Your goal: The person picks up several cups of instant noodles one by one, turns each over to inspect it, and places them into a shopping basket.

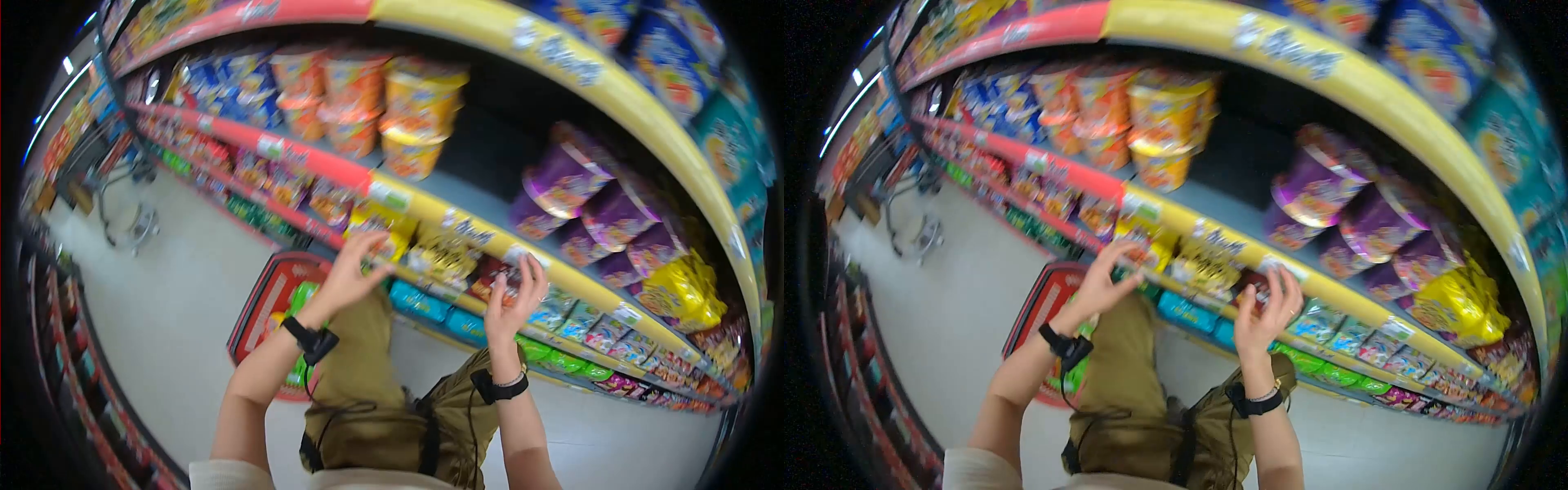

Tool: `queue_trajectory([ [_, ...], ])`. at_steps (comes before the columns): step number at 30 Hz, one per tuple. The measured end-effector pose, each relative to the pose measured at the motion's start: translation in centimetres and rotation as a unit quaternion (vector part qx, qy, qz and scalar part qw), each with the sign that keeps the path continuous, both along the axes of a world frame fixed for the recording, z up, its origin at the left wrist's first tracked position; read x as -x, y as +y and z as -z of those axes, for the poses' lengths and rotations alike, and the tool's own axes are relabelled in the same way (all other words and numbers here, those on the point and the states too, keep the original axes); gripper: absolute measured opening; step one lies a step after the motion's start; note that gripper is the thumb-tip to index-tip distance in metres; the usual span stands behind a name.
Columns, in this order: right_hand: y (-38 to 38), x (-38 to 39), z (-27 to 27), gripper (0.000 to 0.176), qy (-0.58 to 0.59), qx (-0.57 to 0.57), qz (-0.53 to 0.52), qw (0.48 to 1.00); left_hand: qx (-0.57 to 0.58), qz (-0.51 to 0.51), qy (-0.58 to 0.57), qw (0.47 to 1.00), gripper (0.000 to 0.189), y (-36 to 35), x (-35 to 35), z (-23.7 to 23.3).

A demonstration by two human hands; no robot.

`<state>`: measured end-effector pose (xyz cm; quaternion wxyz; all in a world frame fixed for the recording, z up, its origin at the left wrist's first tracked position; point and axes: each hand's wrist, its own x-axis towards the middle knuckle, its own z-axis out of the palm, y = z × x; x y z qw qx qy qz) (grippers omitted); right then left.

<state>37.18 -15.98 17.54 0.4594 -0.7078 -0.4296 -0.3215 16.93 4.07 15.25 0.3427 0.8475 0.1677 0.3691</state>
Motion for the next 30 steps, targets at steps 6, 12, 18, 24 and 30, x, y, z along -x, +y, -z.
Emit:
queue_trajectory([
  [6, 8.1, 15.4, 5.8, 0.027, 0.281, 0.131, -0.396, 0.864, 0.351, -0.315, 0.04, 0.881, 0.041, 4.7, 16.6, 17.4],
  [12, 7.8, 27.6, 19.1, 0.035, 0.802, 0.248, -0.408, 0.359, 0.517, -0.465, 0.08, 0.714, 0.049, -0.1, 25.3, 30.3],
  [18, 8.7, 27.6, 20.3, 0.036, 0.797, 0.316, -0.406, 0.318, 0.695, -0.572, 0.05, 0.433, 0.094, -2.9, 29.4, 38.6],
  [24, 9.3, 27.8, 21.9, 0.031, 0.82, 0.341, -0.334, 0.315, 0.435, -0.651, 0.189, 0.593, 0.107, -4.4, 29.2, 40.5],
  [30, 9.9, 28.3, 20.4, 0.031, 0.804, 0.379, -0.316, 0.331, 0.373, -0.502, 0.324, 0.709, 0.102, -3.9, 29.8, 40.3],
])
